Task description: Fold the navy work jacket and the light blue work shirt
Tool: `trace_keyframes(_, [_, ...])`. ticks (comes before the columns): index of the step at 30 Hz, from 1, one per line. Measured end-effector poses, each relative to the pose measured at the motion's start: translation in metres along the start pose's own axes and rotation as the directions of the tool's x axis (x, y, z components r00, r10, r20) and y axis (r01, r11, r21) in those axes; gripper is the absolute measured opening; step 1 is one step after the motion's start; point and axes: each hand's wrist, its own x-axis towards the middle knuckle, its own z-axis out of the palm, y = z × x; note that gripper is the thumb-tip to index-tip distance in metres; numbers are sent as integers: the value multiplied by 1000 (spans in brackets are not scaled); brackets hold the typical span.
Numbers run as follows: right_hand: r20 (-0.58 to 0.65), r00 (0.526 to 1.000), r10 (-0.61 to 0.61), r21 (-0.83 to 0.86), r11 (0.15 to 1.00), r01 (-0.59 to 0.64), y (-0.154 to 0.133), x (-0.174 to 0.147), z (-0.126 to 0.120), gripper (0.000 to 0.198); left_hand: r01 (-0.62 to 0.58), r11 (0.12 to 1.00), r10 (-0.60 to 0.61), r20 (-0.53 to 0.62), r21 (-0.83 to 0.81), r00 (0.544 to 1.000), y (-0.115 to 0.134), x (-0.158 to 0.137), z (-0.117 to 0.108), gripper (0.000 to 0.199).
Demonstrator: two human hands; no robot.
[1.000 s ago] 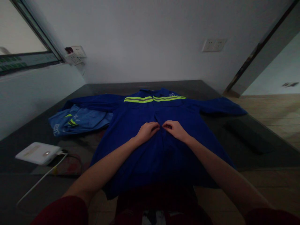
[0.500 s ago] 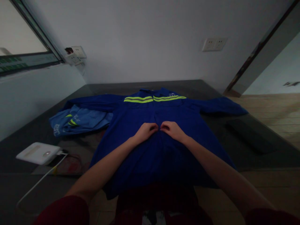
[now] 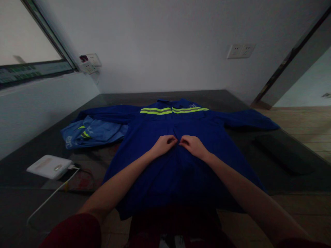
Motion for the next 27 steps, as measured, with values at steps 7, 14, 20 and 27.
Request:
trace_keyframes(7, [-12, 1000, 5, -38, 999, -6, -1, -1, 4, 11, 30, 999, -29, -37, 18, 999, 0, 0, 11, 24])
trace_keyframes(14, [-34, 999, 6, -7, 1000, -7, -1, -1, 1, 12, 44, 995, -47, -30, -91, 998, 1, 2, 11, 19])
trace_keyframes(20, [-74, 997, 17, 98, 995, -10, -2, -1, -1, 15, 64, 991, -70, -46, -120, 997, -1, 3, 12, 19])
trace_keyframes(27, [-100, 991, 89, 230, 971, -64, -4, 0, -3, 17, 78, 993, -83, -60, -89, 995, 4, 1, 10, 19])
